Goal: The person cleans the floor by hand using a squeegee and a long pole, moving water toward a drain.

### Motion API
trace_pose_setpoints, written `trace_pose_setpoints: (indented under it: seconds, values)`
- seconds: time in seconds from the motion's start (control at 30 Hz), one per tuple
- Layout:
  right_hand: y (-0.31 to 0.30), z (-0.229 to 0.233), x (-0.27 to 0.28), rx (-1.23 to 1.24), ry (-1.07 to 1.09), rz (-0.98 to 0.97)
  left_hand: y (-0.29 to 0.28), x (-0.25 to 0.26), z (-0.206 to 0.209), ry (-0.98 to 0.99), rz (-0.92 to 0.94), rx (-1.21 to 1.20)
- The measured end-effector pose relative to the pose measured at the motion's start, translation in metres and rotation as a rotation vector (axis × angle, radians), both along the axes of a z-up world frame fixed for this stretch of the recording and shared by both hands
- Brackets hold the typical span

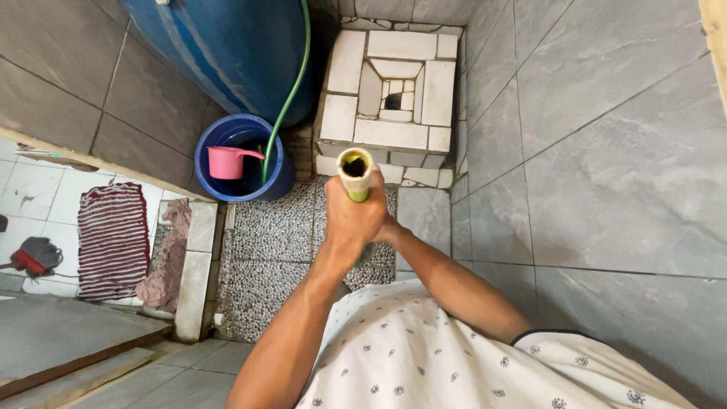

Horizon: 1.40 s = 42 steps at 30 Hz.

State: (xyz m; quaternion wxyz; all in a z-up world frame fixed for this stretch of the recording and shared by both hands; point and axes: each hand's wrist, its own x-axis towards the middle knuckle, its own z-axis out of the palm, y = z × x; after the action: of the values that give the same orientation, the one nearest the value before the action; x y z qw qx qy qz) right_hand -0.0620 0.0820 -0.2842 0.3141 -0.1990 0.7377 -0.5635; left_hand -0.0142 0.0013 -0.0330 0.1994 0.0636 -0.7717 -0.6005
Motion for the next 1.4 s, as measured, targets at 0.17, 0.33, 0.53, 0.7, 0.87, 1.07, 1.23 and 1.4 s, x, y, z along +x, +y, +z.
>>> trace_pose_setpoints:
  seconds: [0.17,0.33,0.53,0.7,0.87,1.07,1.23,1.4]
  values:
    - [0.003,-0.008,-0.008,-0.229,-0.017,-0.034,0.002,-0.005,0.013,-0.058,-0.001,-0.024]
    - [0.028,0.03,-0.018,0.482,0.076,0.032,-0.001,-0.003,-0.01,-0.056,0.04,-0.043]
    - [-0.002,-0.019,-0.006,0.152,-0.001,-0.001,-0.015,0.007,-0.009,-0.044,0.102,-0.065]
    - [-0.01,-0.053,0.002,-0.654,-0.273,-0.246,0.007,-0.003,0.004,-0.122,-0.041,-0.186]
    - [0.03,0.001,-0.012,0.057,-0.102,-0.153,0.01,-0.007,-0.004,-0.124,-0.06,-0.018]
    - [0.029,0.042,-0.017,0.642,0.053,0.047,-0.004,0.0,-0.013,-0.105,0.116,-0.108]
    - [0.003,-0.011,-0.008,-0.171,-0.036,-0.057,0.003,-0.012,0.01,-0.037,-0.01,-0.07]
    - [0.028,0.013,-0.02,-0.013,0.026,-0.063,0.014,-0.016,0.018,-0.052,-0.082,0.073]
